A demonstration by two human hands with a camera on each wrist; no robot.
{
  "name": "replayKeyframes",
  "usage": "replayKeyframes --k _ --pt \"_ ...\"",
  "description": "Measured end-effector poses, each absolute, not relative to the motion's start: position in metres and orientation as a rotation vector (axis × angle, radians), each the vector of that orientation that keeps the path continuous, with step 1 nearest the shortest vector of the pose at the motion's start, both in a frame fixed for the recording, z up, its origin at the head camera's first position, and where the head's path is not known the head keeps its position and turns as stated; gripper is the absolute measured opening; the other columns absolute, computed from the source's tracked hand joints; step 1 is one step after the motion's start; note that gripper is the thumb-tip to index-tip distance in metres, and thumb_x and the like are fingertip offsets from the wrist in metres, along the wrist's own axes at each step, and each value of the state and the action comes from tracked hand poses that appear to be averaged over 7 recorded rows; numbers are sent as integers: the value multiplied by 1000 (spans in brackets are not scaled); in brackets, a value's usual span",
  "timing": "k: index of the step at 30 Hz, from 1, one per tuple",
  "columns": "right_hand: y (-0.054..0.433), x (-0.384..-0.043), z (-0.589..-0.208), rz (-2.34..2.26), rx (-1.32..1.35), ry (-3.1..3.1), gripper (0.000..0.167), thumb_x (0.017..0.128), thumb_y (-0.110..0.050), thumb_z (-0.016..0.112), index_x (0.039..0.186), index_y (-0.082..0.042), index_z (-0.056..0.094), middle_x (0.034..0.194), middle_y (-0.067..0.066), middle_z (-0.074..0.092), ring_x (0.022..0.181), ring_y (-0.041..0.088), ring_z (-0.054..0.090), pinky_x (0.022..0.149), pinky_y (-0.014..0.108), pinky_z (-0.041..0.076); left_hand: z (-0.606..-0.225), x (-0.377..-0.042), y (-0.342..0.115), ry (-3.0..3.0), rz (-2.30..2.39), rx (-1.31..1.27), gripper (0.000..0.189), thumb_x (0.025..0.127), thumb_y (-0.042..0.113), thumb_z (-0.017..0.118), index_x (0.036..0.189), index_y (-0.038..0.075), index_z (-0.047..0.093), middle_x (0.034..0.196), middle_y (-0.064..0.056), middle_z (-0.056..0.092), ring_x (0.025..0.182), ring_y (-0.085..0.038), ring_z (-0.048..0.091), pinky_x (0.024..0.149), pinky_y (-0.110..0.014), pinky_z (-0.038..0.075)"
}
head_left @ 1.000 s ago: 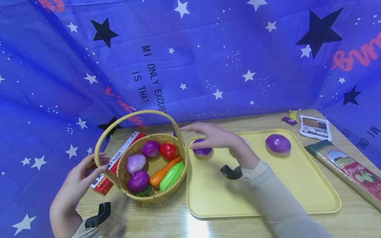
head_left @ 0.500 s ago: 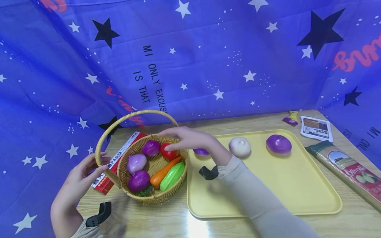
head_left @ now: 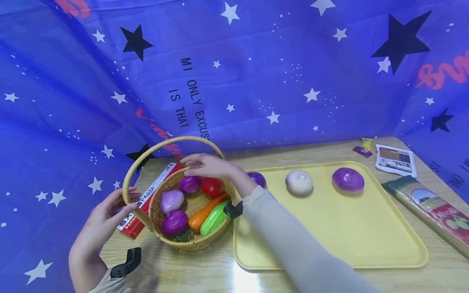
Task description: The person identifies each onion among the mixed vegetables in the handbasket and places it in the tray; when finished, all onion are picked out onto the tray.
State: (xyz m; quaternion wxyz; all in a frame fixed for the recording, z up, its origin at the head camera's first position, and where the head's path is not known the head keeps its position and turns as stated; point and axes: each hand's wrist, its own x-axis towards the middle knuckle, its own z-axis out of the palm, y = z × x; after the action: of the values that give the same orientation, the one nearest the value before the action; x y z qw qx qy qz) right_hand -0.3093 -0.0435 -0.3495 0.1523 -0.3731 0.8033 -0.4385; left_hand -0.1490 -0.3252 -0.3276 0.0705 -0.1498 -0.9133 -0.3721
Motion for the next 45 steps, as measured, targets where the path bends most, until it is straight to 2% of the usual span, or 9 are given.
replayKeyframes --k 5,12,21,27,32,41,43,45 --pt "-57 -317 -357 -1397 -879 2322 47 90 -43 59 132 -23 53 132 2 57 125 19 52 106 34 41 -329 -151 -325 -2746 -1134 -454 37 97 18 51 133 11 47 113 28 56 106 13 53 86 -3 43" --pt "-71 -323 -375 -1573 -707 2302 45 91 -39 59 129 -16 56 127 5 61 117 19 57 99 30 47 -329 -153 -324 -2731 -1124 -460 36 97 17 52 132 9 48 111 29 56 105 12 54 87 -4 43" --pt "-87 -320 -397 -1637 -634 2371 40 92 -35 60 124 -11 60 126 8 62 122 22 55 105 34 43 -330 -152 -324 -2716 -1139 -471 35 97 15 53 131 9 49 112 27 57 106 10 56 87 -4 43" --pt "-93 -320 -408 -1539 -564 2483 44 89 -33 63 125 -8 58 127 11 60 120 25 54 103 38 45 -331 -150 -325 -2726 -1146 -451 35 96 16 53 131 10 49 112 28 57 106 8 57 87 -5 44" --pt "-97 -321 -409 -1231 -608 2661 49 87 -32 67 126 -5 58 127 10 61 120 24 55 103 35 44 -331 -152 -325 -2713 -1151 -465 34 96 15 53 130 9 50 112 27 58 105 10 56 87 -5 45" --pt "-101 -318 -406 -807 -706 2740 57 80 -40 73 127 -12 56 116 3 66 105 17 60 94 28 48 -329 -152 -327 -2716 -1130 -461 34 97 15 53 129 8 50 111 28 57 105 9 56 87 -4 44" --pt "-101 -318 -405 -794 -692 2735 56 79 -43 73 124 -12 58 107 1 67 96 15 59 88 25 49 -328 -152 -327 -2715 -1129 -458 33 97 15 52 129 8 50 111 28 57 105 9 56 87 -4 44" --pt "-102 -318 -405 -770 -679 2726 51 80 -47 70 115 -11 62 92 0 64 85 14 57 78 24 48 -328 -152 -327 -2716 -1125 -454 33 97 16 52 129 8 50 111 28 56 105 10 56 87 -4 44"
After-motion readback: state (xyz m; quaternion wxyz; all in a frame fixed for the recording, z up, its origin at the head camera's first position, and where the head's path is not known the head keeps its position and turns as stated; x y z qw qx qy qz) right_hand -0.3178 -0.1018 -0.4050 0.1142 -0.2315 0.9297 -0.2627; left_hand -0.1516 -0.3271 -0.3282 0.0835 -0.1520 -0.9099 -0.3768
